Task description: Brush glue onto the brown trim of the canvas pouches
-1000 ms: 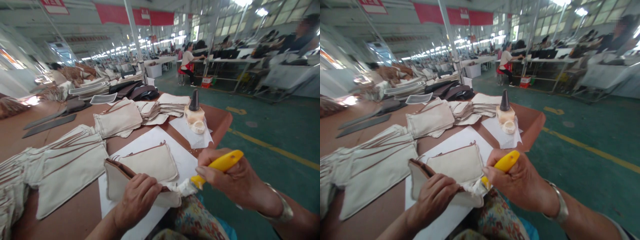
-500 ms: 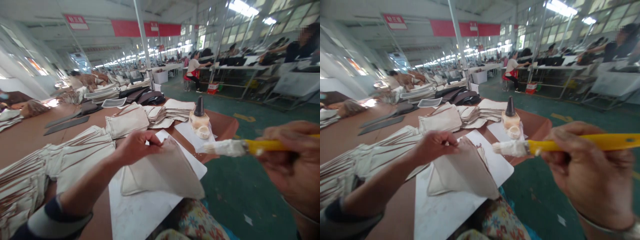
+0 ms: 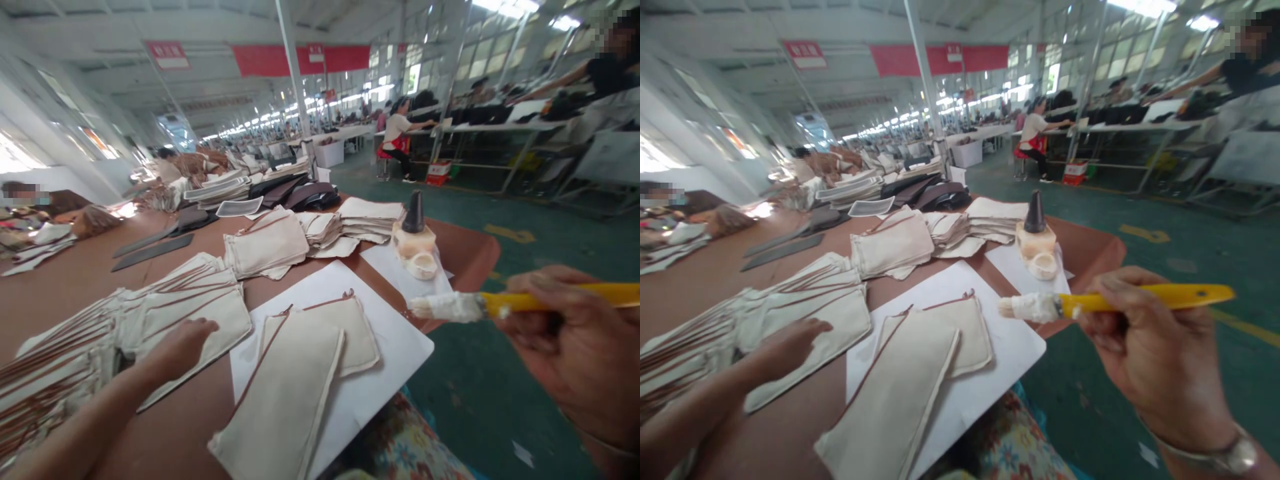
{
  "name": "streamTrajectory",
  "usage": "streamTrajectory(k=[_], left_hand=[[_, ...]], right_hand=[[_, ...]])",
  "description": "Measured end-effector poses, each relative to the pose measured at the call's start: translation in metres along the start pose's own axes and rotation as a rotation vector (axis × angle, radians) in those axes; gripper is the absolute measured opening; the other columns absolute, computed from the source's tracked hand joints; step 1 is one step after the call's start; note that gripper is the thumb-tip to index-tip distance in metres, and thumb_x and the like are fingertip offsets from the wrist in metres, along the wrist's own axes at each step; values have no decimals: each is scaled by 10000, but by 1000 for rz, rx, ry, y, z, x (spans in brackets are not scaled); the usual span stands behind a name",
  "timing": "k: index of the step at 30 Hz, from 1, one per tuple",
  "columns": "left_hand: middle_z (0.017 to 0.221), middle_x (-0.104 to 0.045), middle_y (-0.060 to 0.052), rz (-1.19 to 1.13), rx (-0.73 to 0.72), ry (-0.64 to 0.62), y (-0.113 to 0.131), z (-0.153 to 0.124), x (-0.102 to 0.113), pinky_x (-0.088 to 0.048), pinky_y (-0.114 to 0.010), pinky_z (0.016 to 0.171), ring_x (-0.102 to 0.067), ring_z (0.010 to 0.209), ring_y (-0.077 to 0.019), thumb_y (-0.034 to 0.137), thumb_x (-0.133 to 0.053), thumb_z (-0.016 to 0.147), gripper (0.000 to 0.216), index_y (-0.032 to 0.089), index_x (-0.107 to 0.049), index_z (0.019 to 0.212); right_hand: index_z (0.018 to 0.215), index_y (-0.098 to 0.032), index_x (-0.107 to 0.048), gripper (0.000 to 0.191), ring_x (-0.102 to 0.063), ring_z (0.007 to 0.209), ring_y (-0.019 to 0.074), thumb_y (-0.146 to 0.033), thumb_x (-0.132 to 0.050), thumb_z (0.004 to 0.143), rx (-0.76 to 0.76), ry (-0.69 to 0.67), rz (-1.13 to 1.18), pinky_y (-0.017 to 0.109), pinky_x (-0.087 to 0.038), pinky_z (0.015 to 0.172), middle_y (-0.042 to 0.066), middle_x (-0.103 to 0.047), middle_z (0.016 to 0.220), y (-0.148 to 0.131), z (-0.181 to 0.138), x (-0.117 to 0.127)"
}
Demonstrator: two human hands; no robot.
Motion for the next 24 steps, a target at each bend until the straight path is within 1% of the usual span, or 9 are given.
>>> streamTrajectory(k=[1, 3, 4, 7, 10, 13, 17, 20, 24], left_hand=[[1174, -712, -164, 7, 16, 35, 4, 8, -14, -462, -426, 1011, -624, 1147, -336, 365, -577, 773, 394, 148, -714, 1071], [1102, -736, -107, -46, 3, 13, 24, 31, -47, -489, -338, 932, -665, 1044, -255, 377, -488, 869, 342, 196, -702, 1064], [1027, -748, -98, -63, 27, 8, 35, 44, -65, -492, -325, 898, -679, 986, -246, 389, -498, 877, 304, 206, -710, 995], [925, -731, -158, -113, 161, 59, 61, 76, -109, -488, -378, 835, -689, 909, -294, 399, -525, 881, 291, 165, -696, 860], [872, -712, -153, -218, 240, 109, 68, 90, -131, -476, -366, 772, -680, 864, -303, 385, -620, 821, 245, 152, -673, 765], [717, -669, -63, -384, 240, 123, 70, 86, -133, -449, -285, 657, -648, 716, -226, 357, -637, 798, 219, 156, -651, 711], [724, -632, 2, -553, 163, 184, 89, 58, -118, -394, -220, 587, -570, 662, -149, 401, -629, 806, 242, 161, -658, 807], [687, -584, 23, -745, 68, 184, 113, 31, -111, -360, -202, 572, -498, 635, -120, 436, -704, 753, 283, 158, -654, 774], [707, -600, 10, -982, 5, 100, 138, 2, -109, -367, -200, 601, -484, 662, -116, 381, -772, 708, 264, 143, -703, 800]], right_hand=[[682, -185, -592, 244, -381, 435, 88, -250, -792, 805, -82, 26, 30, 203, -247, 361, -8, -414, 559, 11, -3, -12], [686, -169, -623, 258, -397, 442, 78, -282, -852, 723, -216, 54, 73, 170, -263, 367, -9, -447, 561, 35, -8, -34], [689, -164, -625, 276, -392, 439, 71, -298, -865, 703, -254, 41, 80, 155, -262, 367, -13, -453, 558, 48, -10, -44], [651, -153, -559, 367, -341, 420, 53, -346, -863, 722, -338, -31, 87, 129, -229, 361, -32, -416, 517, 81, -14, -64], [643, -152, -525, 425, -309, 410, 46, -400, -852, 754, -396, -104, 59, 123, -206, 355, -38, -400, 500, 100, -16, -73], [673, -152, -542, 418, -309, 410, 46, -415, -855, 757, -414, -130, 50, 123, -193, 355, -40, -412, 510, 109, -15, -78], [738, -155, -568, 380, -344, 433, 64, -432, -817, 815, -373, -161, 21, 137, -230, 377, -38, -429, 519, 112, -11, -84], [762, -161, -574, 324, -375, 458, 78, -404, -745, 891, -280, -243, -54, 154, -265, 404, -34, -451, 532, 104, -8, -91], [730, -159, -595, 282, -406, 455, 85, -360, -672, 912, -139, -367, -211, 171, -284, 416, -34, -462, 505, 82, -7, -104]])
Point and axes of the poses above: each hand's wrist, its own z-axis towards the middle knuckle, its own x-axis out of the back of the hand, y = z × x, the point moved 2 cm from there along z, towards the middle knuckle
